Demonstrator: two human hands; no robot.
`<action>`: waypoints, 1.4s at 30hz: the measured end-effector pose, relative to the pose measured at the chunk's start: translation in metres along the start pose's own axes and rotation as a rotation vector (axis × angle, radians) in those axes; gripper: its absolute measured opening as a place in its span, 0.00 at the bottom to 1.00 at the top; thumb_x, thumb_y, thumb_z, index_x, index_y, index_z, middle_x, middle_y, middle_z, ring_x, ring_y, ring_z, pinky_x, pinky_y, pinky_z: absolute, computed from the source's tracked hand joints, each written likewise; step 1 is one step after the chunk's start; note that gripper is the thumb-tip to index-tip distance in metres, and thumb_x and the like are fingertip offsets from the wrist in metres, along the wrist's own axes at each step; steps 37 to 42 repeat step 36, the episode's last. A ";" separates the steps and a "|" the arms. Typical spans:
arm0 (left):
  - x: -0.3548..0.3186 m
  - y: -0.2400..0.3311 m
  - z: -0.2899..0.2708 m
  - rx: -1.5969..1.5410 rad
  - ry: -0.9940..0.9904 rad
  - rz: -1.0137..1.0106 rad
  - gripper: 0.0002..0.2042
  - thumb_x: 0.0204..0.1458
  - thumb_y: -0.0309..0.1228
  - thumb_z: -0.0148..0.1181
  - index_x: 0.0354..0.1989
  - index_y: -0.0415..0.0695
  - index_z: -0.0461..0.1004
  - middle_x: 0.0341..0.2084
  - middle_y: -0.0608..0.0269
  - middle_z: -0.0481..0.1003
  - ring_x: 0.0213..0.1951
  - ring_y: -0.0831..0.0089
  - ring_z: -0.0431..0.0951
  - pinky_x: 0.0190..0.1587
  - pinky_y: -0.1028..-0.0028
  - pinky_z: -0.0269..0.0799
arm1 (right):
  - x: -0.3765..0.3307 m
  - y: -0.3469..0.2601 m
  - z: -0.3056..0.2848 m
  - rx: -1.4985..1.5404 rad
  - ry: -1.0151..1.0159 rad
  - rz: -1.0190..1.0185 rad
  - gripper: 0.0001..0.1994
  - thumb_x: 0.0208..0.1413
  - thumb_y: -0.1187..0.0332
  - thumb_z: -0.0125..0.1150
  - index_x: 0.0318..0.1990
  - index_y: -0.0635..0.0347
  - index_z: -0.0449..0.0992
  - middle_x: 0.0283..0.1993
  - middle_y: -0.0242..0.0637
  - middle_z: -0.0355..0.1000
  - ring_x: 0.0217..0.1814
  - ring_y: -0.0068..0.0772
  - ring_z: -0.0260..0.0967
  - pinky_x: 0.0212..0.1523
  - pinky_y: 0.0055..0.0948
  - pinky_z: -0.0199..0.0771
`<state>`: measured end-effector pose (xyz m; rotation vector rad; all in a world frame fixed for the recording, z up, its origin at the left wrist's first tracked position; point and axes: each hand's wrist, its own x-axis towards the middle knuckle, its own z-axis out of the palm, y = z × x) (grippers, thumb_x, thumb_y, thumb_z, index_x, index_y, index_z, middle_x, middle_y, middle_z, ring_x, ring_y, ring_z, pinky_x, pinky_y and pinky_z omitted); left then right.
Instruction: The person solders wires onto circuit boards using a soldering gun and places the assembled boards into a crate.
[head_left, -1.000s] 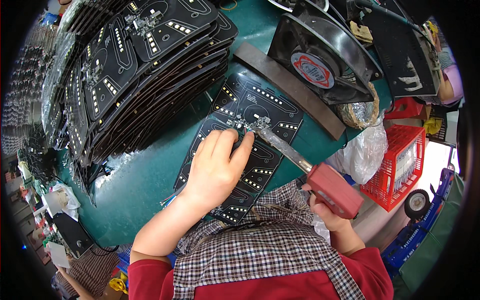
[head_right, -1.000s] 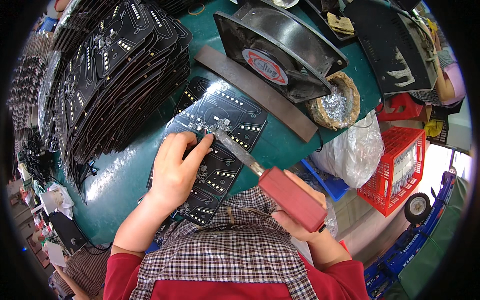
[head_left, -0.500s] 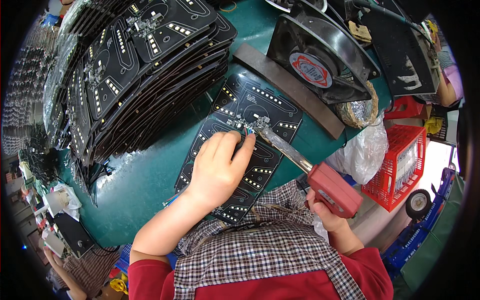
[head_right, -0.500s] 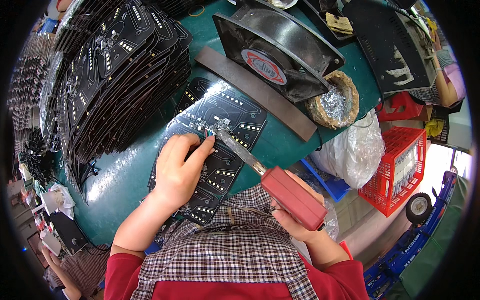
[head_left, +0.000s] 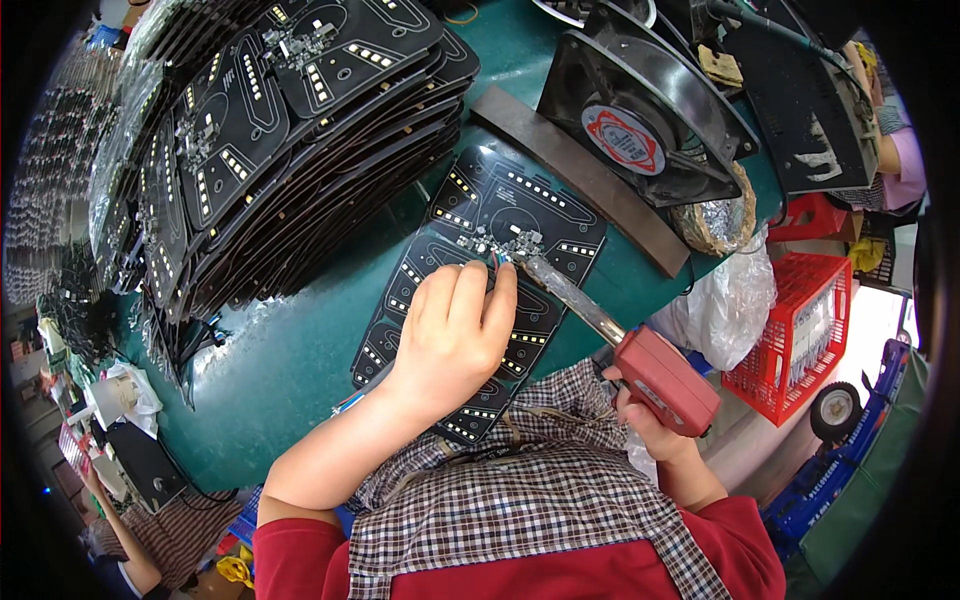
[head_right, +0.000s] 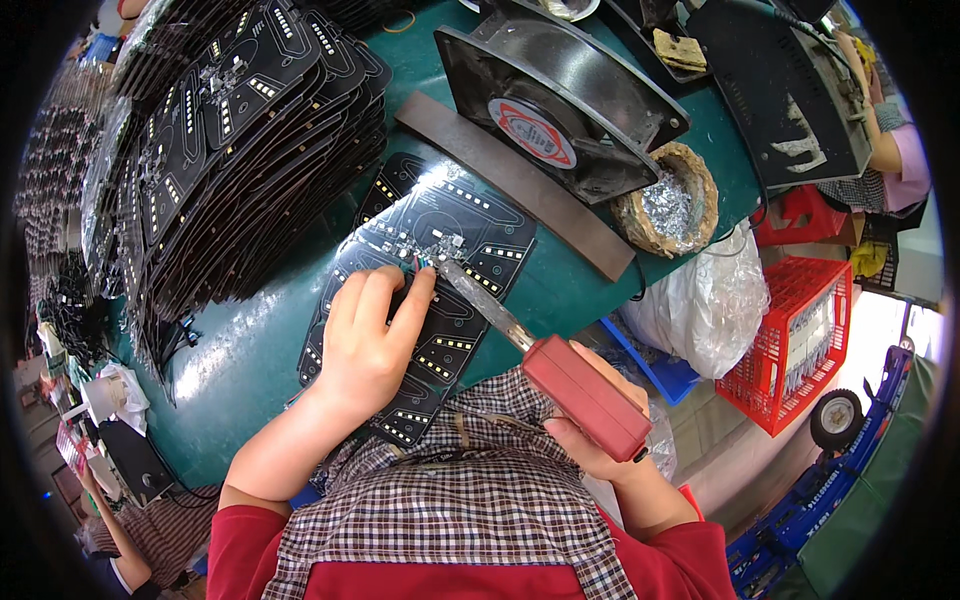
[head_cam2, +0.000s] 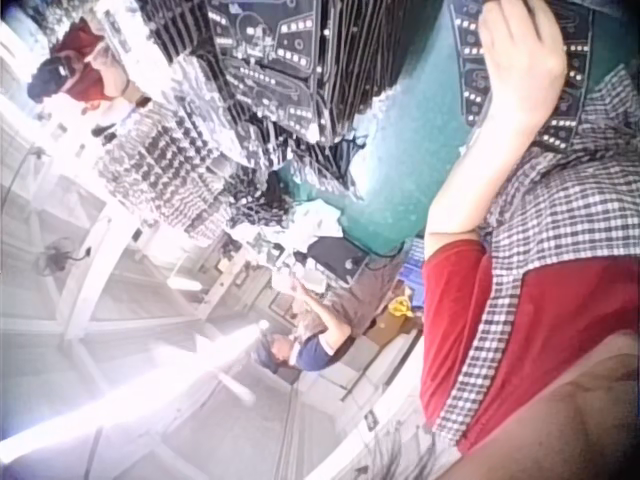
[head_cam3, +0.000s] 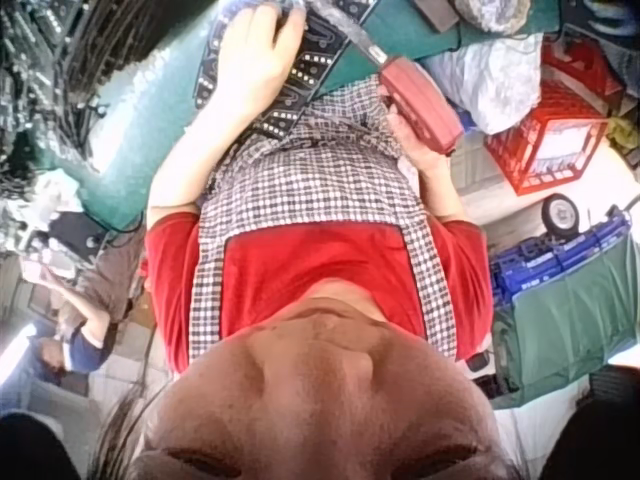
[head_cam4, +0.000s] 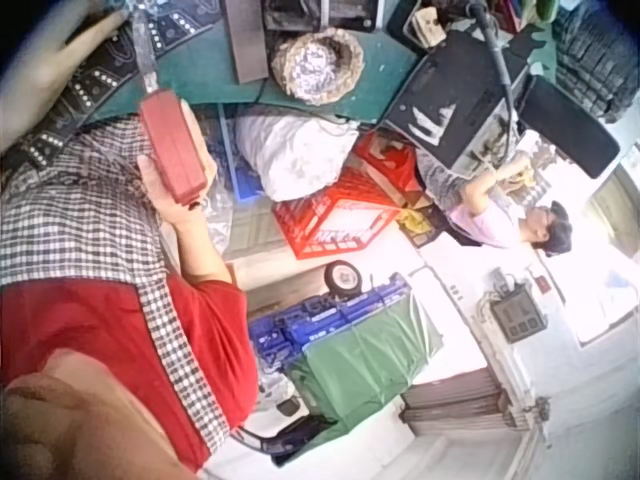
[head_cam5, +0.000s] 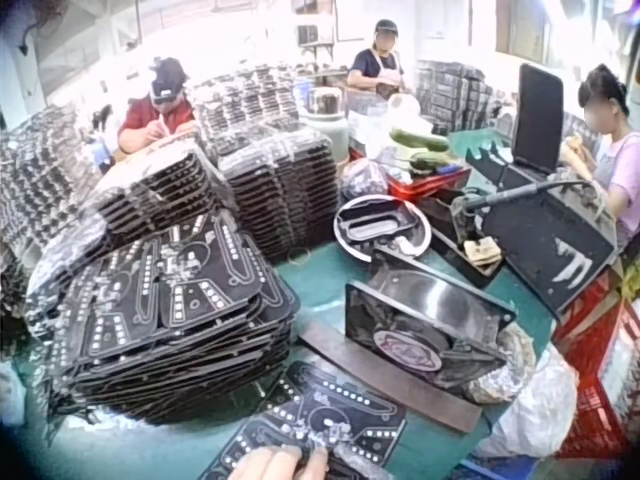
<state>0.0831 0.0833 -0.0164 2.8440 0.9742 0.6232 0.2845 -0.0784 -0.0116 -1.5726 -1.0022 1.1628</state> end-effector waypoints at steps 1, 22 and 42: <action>0.000 0.000 0.000 0.004 0.001 -0.001 0.16 0.37 0.25 0.54 0.38 0.35 0.73 0.30 0.55 0.69 0.32 0.64 0.70 0.35 0.71 0.69 | 0.000 0.001 -0.001 -0.059 -0.022 -0.016 0.27 0.42 0.68 0.65 0.51 0.73 0.68 0.49 0.49 0.71 0.47 0.40 0.72 0.47 0.29 0.71; -0.010 0.049 -0.009 0.150 -0.200 -0.279 0.41 0.36 0.56 0.62 0.52 0.33 0.64 0.43 0.46 0.66 0.46 0.55 0.67 0.45 0.63 0.67 | -0.055 0.005 0.004 0.296 0.185 -0.345 0.24 0.55 0.66 0.53 0.56 0.67 0.57 0.46 0.53 0.65 0.22 0.25 0.62 0.20 0.19 0.64; -0.293 0.063 -0.209 -0.233 -0.201 -0.714 0.33 0.37 0.19 0.55 0.58 0.52 0.64 0.56 0.50 0.64 0.57 0.52 0.65 0.53 0.68 0.68 | -0.065 0.019 -0.013 0.272 0.343 -0.307 0.20 0.60 0.63 0.46 0.56 0.63 0.56 0.50 0.38 0.65 0.23 0.19 0.57 0.23 0.16 0.60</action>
